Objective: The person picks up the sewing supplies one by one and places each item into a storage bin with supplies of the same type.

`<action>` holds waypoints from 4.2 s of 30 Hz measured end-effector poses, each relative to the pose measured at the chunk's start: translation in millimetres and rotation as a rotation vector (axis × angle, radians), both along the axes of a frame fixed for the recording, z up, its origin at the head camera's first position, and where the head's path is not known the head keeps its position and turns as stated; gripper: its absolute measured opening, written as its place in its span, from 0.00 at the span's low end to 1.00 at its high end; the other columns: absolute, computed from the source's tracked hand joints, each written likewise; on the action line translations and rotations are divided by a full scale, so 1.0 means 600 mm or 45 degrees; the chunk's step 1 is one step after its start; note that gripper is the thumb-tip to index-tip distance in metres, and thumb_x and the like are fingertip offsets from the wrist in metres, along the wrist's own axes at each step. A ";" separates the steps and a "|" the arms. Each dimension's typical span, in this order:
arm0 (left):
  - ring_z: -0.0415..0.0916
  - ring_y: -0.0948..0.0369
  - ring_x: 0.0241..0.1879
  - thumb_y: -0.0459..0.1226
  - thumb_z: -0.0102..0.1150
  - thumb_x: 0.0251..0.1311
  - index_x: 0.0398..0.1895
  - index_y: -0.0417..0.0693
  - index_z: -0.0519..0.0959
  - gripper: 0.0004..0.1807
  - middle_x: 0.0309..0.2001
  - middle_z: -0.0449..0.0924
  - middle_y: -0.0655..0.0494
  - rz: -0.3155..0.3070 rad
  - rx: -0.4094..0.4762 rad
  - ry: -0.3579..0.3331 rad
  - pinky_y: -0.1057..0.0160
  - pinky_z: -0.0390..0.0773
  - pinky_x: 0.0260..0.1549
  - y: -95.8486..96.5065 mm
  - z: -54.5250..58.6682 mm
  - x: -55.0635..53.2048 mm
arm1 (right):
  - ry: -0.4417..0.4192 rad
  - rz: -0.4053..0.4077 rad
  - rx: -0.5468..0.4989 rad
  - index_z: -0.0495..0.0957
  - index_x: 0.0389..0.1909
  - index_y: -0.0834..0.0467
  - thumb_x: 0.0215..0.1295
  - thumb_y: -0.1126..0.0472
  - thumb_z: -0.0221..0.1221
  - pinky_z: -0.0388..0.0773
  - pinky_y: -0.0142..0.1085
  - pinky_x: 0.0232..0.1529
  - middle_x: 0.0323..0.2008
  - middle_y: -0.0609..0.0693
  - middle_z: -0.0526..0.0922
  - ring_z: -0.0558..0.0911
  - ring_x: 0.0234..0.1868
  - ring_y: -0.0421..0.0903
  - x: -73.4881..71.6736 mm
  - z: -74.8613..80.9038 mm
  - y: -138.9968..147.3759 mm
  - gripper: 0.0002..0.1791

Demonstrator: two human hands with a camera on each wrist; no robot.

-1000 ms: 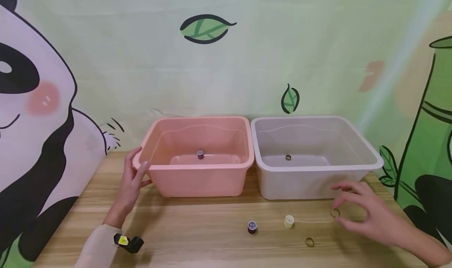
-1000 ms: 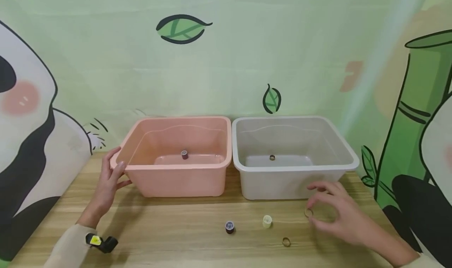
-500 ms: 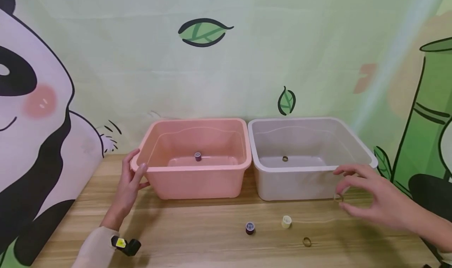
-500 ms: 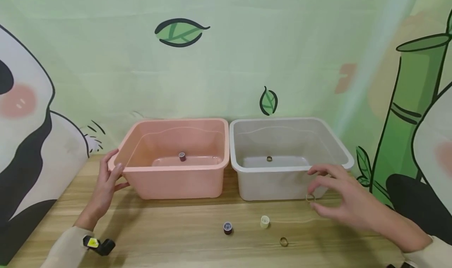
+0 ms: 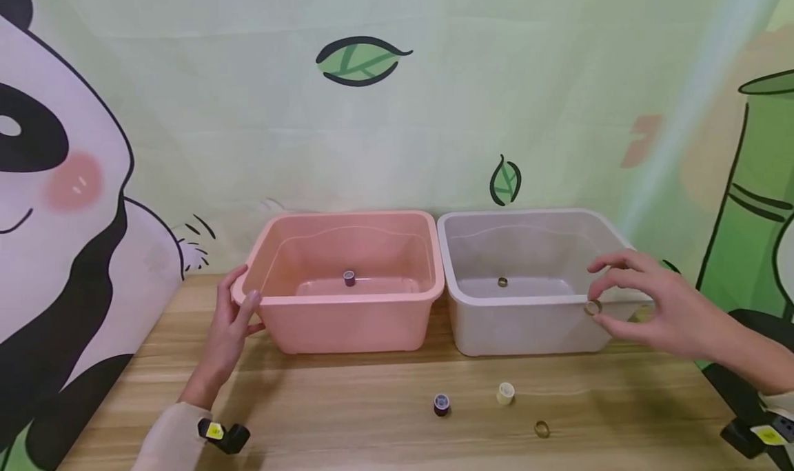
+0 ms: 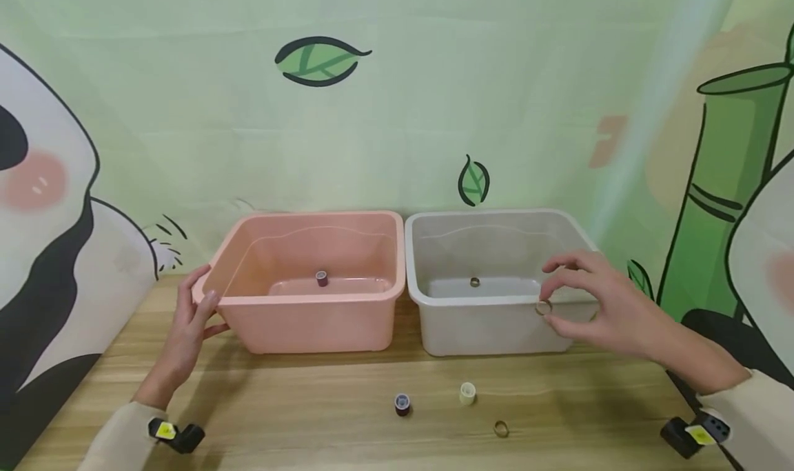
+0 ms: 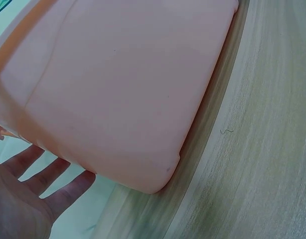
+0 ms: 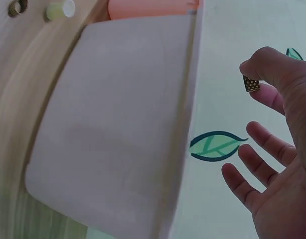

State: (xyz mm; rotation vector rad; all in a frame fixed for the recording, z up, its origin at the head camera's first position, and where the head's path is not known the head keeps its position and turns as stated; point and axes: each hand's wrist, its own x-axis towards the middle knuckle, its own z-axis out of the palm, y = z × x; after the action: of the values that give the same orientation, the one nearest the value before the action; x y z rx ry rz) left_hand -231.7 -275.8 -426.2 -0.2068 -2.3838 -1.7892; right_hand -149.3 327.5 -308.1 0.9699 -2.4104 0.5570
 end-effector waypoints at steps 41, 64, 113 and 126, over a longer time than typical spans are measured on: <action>0.63 0.46 0.68 0.53 0.40 0.80 0.82 0.73 0.43 0.33 0.80 0.48 0.52 0.024 0.033 0.007 0.65 0.82 0.45 0.007 -0.002 0.009 | -0.589 -0.301 -0.017 0.83 0.45 0.56 0.65 0.58 0.70 0.71 0.63 0.59 0.58 0.58 0.76 0.70 0.60 0.57 -0.221 0.084 0.000 0.11; 0.60 0.42 0.70 0.50 0.40 0.81 0.82 0.68 0.45 0.32 0.80 0.48 0.54 0.041 0.074 0.076 0.65 0.81 0.44 0.014 -0.012 0.009 | -0.648 -0.364 0.054 0.83 0.46 0.57 0.67 0.54 0.68 0.73 0.60 0.56 0.61 0.63 0.73 0.70 0.59 0.65 -0.281 0.057 -0.012 0.13; 0.61 0.44 0.71 0.51 0.41 0.80 0.82 0.71 0.45 0.32 0.80 0.49 0.57 0.044 0.078 0.082 0.45 0.80 0.53 0.015 -0.018 0.006 | -0.701 -0.380 0.118 0.70 0.70 0.54 0.64 0.41 0.68 0.65 0.70 0.61 0.72 0.63 0.65 0.66 0.68 0.69 -0.282 0.043 0.000 0.38; 0.60 0.42 0.72 0.51 0.41 0.80 0.82 0.71 0.45 0.32 0.81 0.48 0.56 0.055 0.066 0.074 0.35 0.76 0.55 0.018 -0.016 0.006 | -0.693 -0.326 0.109 0.68 0.72 0.54 0.66 0.44 0.68 0.65 0.67 0.64 0.74 0.60 0.64 0.67 0.69 0.68 -0.259 0.059 -0.001 0.38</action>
State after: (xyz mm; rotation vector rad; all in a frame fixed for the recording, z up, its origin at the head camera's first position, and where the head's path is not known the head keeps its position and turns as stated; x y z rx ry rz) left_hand -227.9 -264.8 -435.5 -0.1970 -2.2816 -1.7983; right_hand -304.7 326.7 -272.9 0.5723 -3.0023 0.6958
